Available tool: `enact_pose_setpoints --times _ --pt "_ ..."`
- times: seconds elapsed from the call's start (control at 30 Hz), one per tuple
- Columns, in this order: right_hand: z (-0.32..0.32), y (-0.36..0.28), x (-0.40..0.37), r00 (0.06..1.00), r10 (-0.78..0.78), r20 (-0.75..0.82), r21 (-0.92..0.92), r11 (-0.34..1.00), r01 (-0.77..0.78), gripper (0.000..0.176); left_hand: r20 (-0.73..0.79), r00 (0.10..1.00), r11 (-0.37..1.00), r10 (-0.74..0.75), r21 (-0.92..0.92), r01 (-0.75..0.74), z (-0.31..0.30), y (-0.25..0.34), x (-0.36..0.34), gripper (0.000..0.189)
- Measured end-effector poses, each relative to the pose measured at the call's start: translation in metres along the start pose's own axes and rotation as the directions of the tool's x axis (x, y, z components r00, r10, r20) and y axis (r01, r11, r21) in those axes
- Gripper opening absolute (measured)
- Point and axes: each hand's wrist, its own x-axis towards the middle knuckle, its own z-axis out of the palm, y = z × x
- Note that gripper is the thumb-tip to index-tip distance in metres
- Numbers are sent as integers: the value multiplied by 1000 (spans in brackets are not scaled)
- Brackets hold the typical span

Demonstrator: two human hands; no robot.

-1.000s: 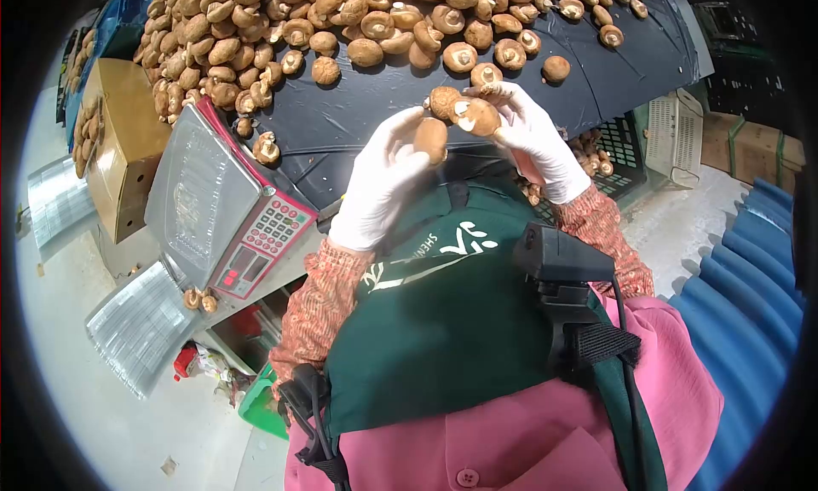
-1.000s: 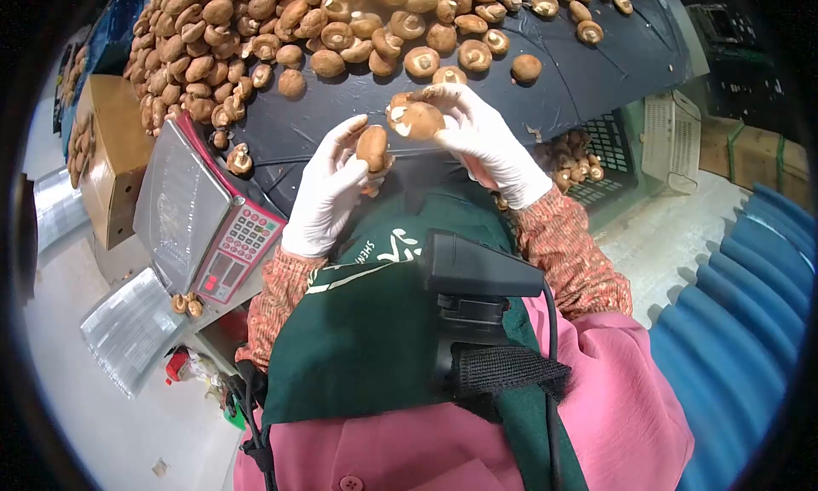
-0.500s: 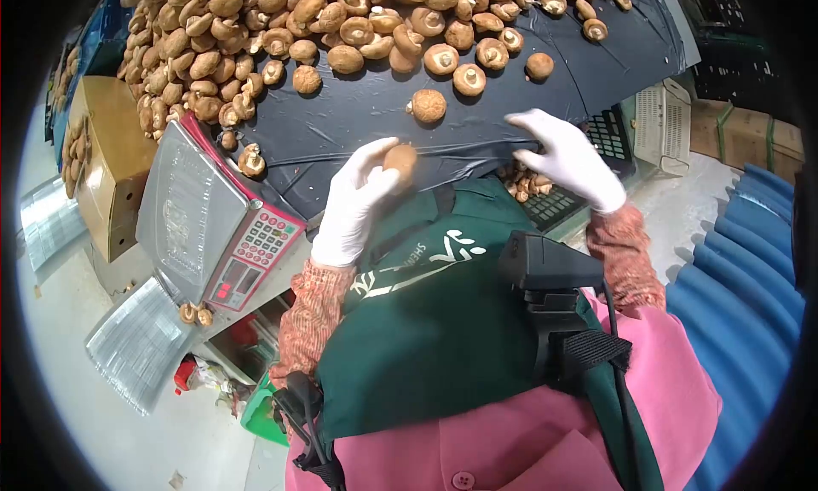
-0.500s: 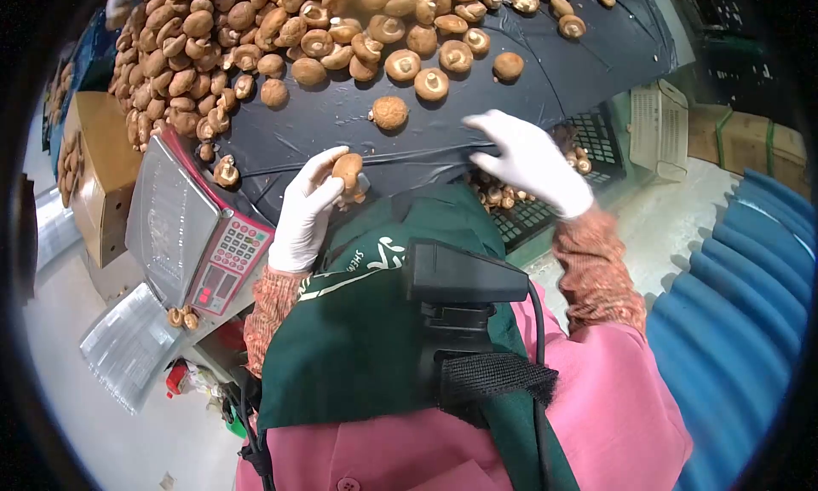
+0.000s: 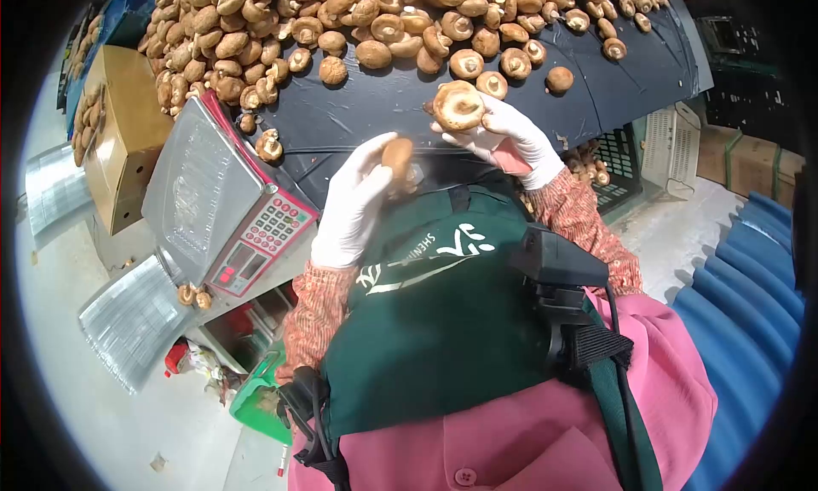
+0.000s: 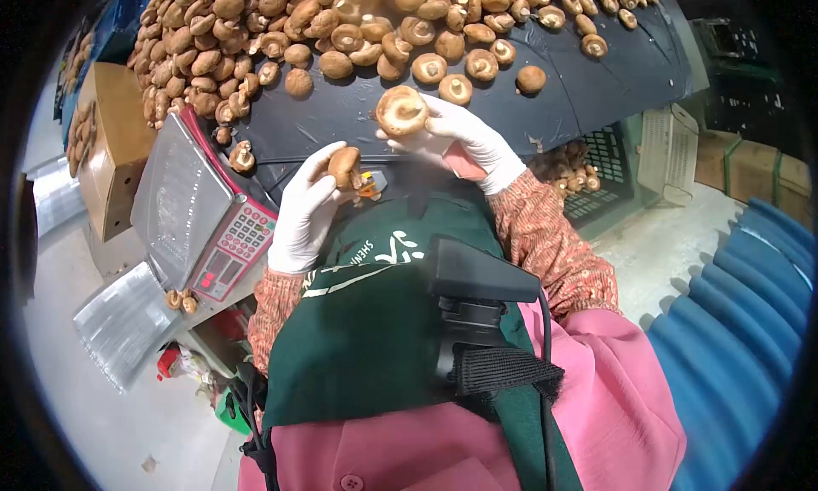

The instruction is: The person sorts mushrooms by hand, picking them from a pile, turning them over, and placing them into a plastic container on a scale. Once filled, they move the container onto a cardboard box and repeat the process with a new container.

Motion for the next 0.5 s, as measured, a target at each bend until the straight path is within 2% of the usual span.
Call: enact_pose_setpoints --times 0.07,0.17,0.2,0.27,0.3,0.37,0.4,0.43,0.5 --pt "10 -4 0 999 18 45 104 994 -23 76 11 999 997 53 -64 -52 -2 0 -2 59" --pt "22 -3 13 995 18 98 57 998 -24 76 -3 990 985 140 -97 -140 -7 4 -8 60" --pt "32 -3 16 996 51 67 13 999 -52 78 -33 980 980 196 -27 -197 -12 5 -12 60" --pt "49 -3 34 996 22 85 -316 949 6 75 -113 939 941 324 137 -309 -29 10 -26 61" --pt "59 1 45 994 9 113 -453 890 44 74 -177 894 882 412 324 -342 -40 18 -39 60" --pt "88 10 69 986 46 160 -602 796 61 61 -318 702 708 637 601 -370 -66 37 -71 60" --pt "110 16 81 983 60 176 -703 707 83 58 -392 563 615 728 737 -282 -88 44 -87 57" --pt "128 23 91 980 67 185 -794 598 109 55 -442 453 596 774 751 -285 -107 49 -100 57" --pt "162 50 116 925 -38 378 -865 343 367 54 -345 274 341 898 938 61 -140 63 -134 56"
